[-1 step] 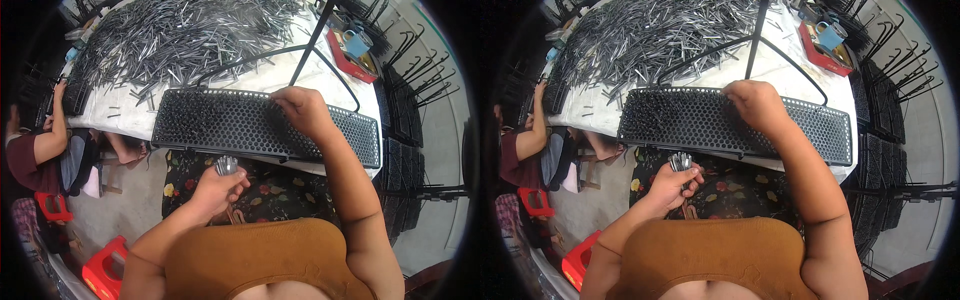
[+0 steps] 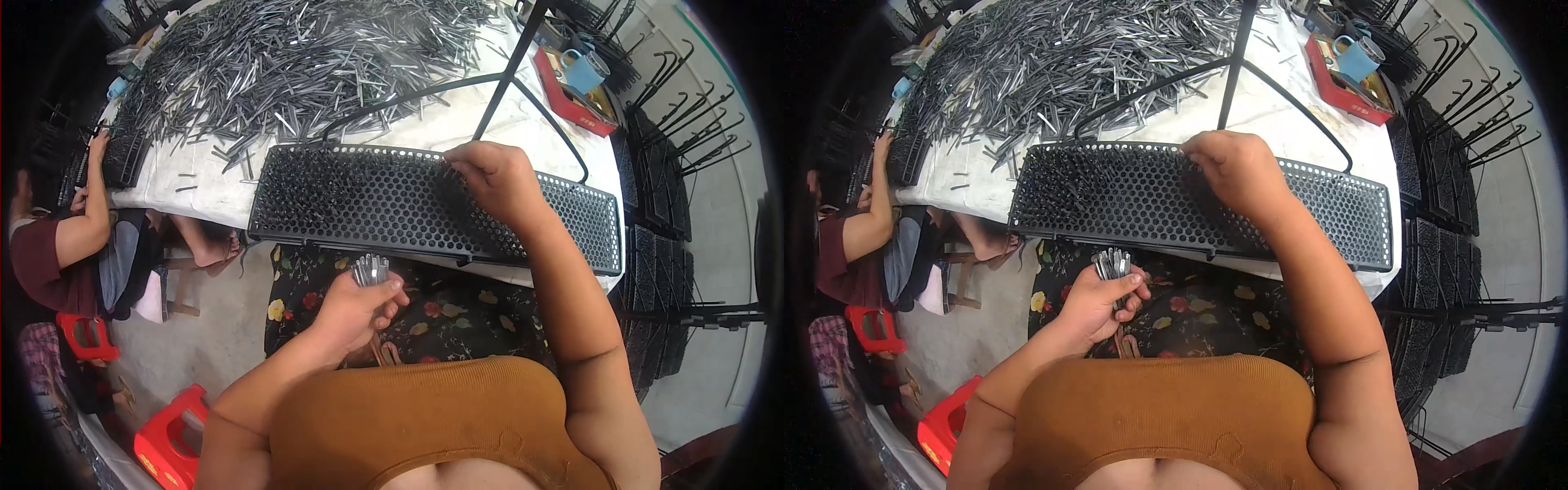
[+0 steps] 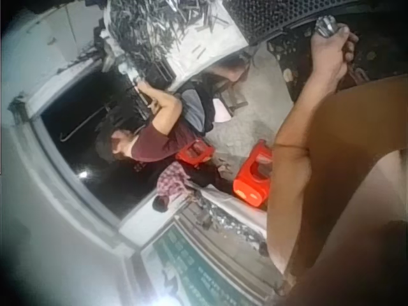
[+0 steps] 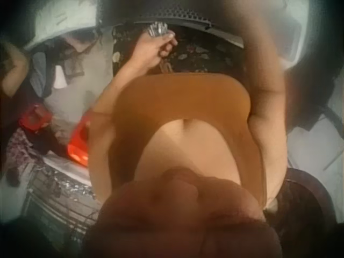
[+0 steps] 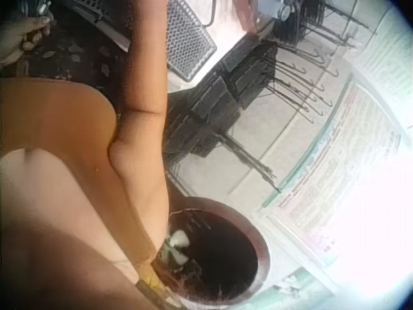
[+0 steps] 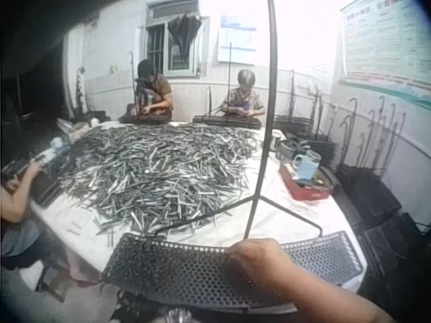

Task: The person inserts small metal pins into a perforated metal grid by hand, filling the holes in the template.

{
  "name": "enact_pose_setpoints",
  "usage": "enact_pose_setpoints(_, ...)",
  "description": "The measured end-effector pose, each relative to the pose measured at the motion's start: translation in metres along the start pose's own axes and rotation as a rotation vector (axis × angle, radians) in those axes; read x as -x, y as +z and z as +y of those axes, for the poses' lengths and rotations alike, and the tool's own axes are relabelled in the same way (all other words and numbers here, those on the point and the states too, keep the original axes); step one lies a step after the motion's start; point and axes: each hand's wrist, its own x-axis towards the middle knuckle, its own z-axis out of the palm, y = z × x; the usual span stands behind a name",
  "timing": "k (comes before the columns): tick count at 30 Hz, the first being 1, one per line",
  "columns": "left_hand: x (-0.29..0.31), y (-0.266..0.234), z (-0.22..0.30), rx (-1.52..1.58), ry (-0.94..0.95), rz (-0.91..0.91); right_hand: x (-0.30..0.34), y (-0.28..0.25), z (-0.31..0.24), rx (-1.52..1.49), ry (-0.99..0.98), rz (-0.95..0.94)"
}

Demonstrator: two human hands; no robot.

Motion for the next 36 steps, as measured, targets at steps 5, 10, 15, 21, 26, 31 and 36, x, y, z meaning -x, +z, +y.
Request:
enact_pose_setpoints(5,-0.001,0.0,0.0,-0.006,-0.014,-0.009,0.003,0.007,-0.001,-0.015,0.018,0.037)
enact_pose_setpoints(10,-0.001,0.001,0.0,0.003,-0.016,-0.016,0.0,0.009,0.004,0.064,-0.061,0.074)
enact_pose_setpoints(15,0.0,0.001,0.0,0.0,-0.013,-0.01,0.002,0.01,0.011,0.115,-0.099,0.038)
enact_pose_setpoints(21,-0.001,0.0,-0.001,0.005,-0.015,-0.006,0.003,0.011,0.0,0.138,-0.029,0.009)
enact_pose_setpoints(26,0.0,0.0,0.001,-0.004,-0.013,-0.014,0.006,0.008,0.007,0.139,-0.034,-0.001)
enact_pose_setpoints(31,0.0,-0.004,-0.002,0.024,0.004,-0.046,0.011,0.006,0.002,0.168,-0.039,0.008)
enact_pose_setpoints(36,0.001,-0.007,-0.005,0.008,0.018,-0.126,0.013,0.002,-0.004,0.245,0.016,0.006)
